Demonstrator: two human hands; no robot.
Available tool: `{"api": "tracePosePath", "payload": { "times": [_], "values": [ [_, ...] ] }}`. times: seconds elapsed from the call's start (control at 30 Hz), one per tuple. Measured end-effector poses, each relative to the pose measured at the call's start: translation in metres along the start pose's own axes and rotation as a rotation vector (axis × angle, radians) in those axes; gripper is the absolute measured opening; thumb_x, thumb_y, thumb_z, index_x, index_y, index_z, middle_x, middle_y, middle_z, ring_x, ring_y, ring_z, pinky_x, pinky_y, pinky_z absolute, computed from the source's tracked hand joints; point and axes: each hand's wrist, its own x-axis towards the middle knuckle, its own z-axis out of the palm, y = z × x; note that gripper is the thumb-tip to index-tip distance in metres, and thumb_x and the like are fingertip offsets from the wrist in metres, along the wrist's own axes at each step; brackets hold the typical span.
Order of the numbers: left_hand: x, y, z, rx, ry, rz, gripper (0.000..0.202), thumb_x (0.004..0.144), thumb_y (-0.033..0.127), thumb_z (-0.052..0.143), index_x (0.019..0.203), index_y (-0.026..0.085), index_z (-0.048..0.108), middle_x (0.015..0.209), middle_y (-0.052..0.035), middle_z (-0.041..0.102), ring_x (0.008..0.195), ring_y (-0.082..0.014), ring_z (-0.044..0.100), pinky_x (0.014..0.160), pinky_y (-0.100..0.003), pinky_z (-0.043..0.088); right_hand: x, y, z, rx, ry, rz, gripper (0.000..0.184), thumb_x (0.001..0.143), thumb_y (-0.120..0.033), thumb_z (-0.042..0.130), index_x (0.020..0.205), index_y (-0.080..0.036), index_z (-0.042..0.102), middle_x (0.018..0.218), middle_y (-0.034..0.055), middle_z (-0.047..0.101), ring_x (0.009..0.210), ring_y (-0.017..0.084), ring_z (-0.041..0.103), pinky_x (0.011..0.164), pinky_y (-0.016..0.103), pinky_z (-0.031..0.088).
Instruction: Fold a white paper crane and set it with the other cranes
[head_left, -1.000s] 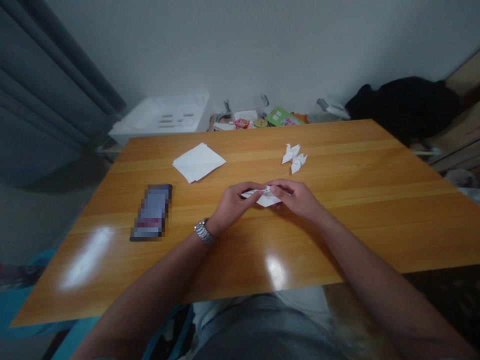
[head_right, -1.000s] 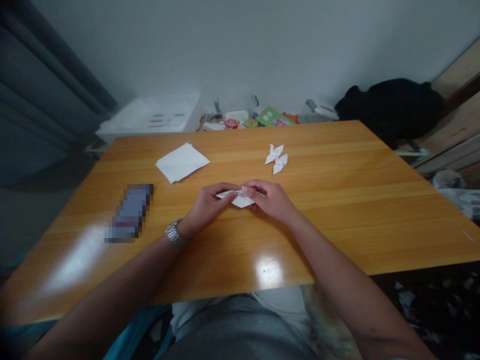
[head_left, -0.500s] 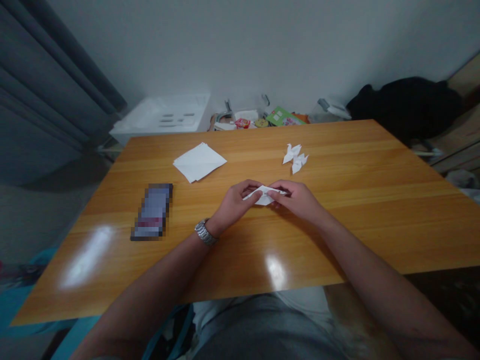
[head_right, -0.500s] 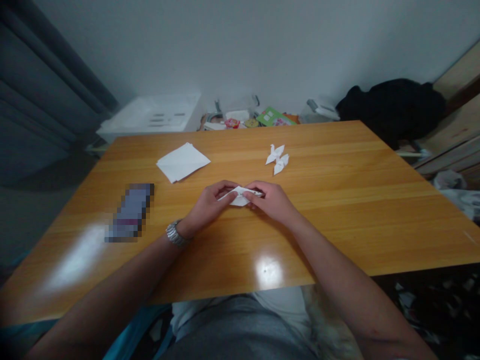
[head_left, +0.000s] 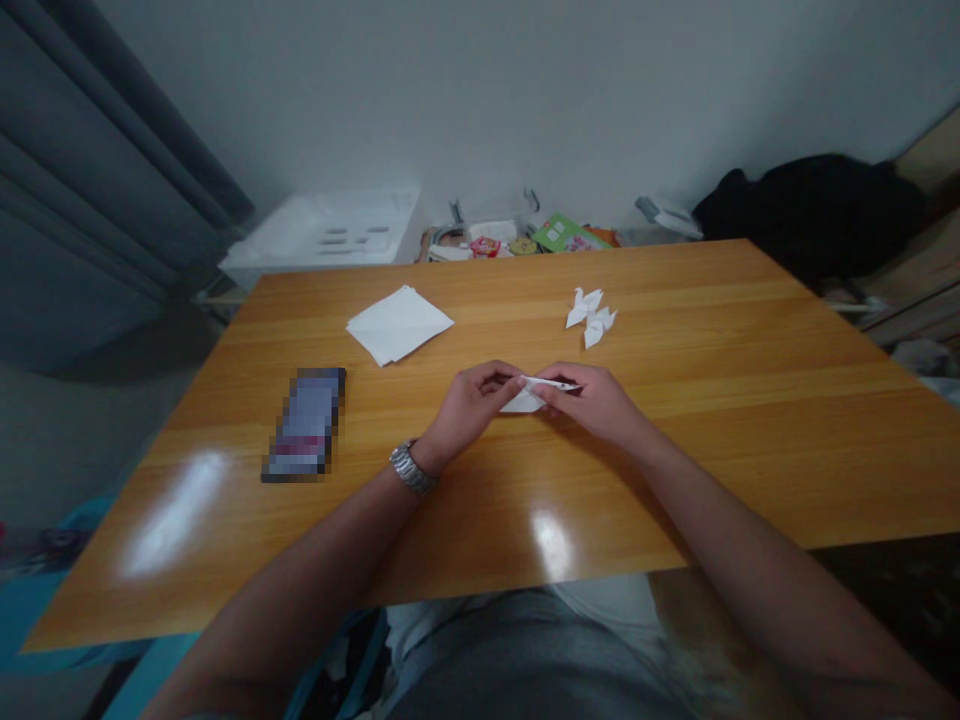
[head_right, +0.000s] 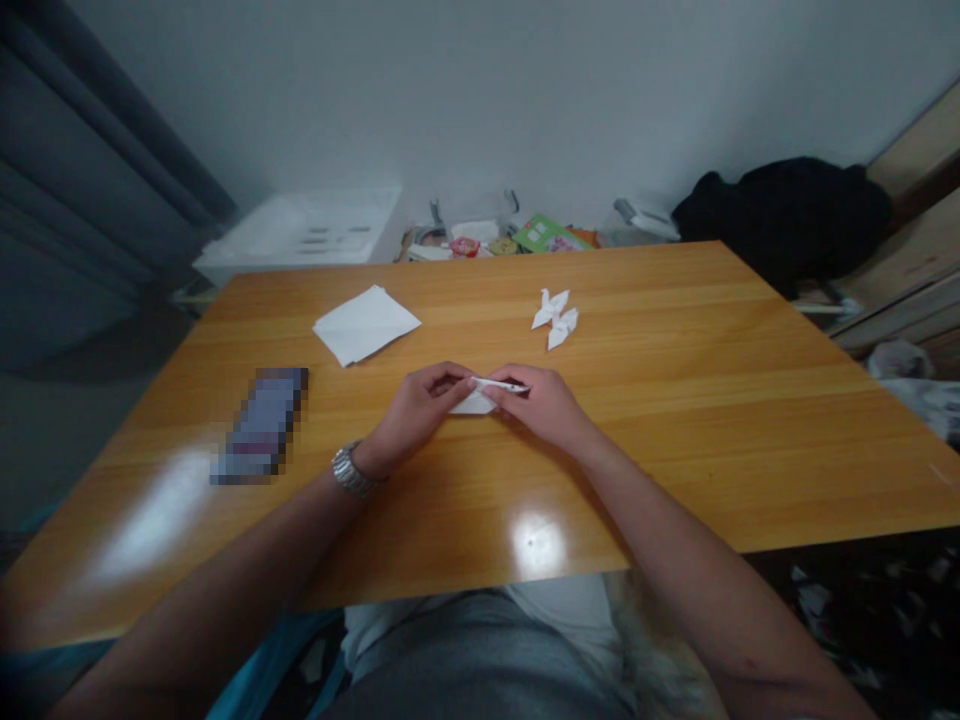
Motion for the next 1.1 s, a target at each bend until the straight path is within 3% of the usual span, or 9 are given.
{"api": "tracePosePath", "payload": {
  "times": [0.13, 0.4, 0.67, 0.93, 1.1],
  "values": [
    [-0.001, 0.001, 0.000, 0.010, 0.002, 0.038, 0.029, 0.089, 0.043, 0.070, 0.096, 0.015, 0.070, 0.092, -0.0066, 0.075, 0.084, -0.0162, 0.070, 0.078, -0.027, 0.056, 0.000, -0.001, 0.000, -0.070, 0.033, -0.064, 0.024, 0.092, -0.041, 0.064, 0.094, -0.020, 0.075, 0.089, 0.0035, 0.076, 0.079, 0.019, 0.067, 0.072, 0.028, 0.049],
    [-0.004, 0.008, 0.000, 0.053, 0.020, 0.098, 0.026, 0.092, 0.041, 0.068, 0.093, 0.015, 0.069, 0.090, -0.0056, 0.073, 0.082, -0.0148, 0.069, 0.075, -0.025, 0.055, -0.001, -0.003, -0.001, -0.043, 0.077, -0.080, 0.025, 0.091, -0.043, 0.066, 0.092, -0.020, 0.076, 0.092, 0.0055, 0.077, 0.083, 0.021, 0.069, 0.076, 0.031, 0.052],
    [0.000, 0.002, -0.001, -0.012, 0.117, 0.035, 0.026, 0.089, 0.041, 0.070, 0.091, 0.015, 0.065, 0.082, -0.0028, 0.068, 0.073, -0.0125, 0.063, 0.065, -0.022, 0.050, 0.001, -0.001, 0.001, 0.296, 0.091, 0.104, 0.045, 0.076, -0.057, 0.079, 0.095, -0.017, 0.074, 0.078, 0.0065, 0.076, 0.063, 0.018, 0.069, 0.060, 0.030, 0.059],
    [0.000, -0.007, 0.001, -0.100, -0.019, 0.007, 0.031, 0.087, 0.041, 0.073, 0.101, 0.015, 0.063, 0.094, -0.0062, 0.071, 0.083, -0.0150, 0.067, 0.072, -0.025, 0.052, 0.002, 0.003, 0.001, 0.403, 0.095, 0.148, 0.039, 0.075, -0.054, 0.082, 0.088, -0.017, 0.075, 0.074, 0.0046, 0.075, 0.062, 0.016, 0.070, 0.059, 0.028, 0.060],
    [0.001, -0.007, -0.001, -0.096, -0.011, -0.026, 0.034, 0.085, 0.043, 0.076, 0.098, 0.015, 0.063, 0.090, -0.0054, 0.071, 0.079, -0.0148, 0.066, 0.069, -0.024, 0.051, 0.001, 0.000, 0.001, 0.480, 0.113, 0.179, 0.040, 0.076, -0.053, 0.082, 0.094, -0.017, 0.077, 0.077, 0.0052, 0.076, 0.065, 0.016, 0.072, 0.062, 0.028, 0.063]
  ]
}}
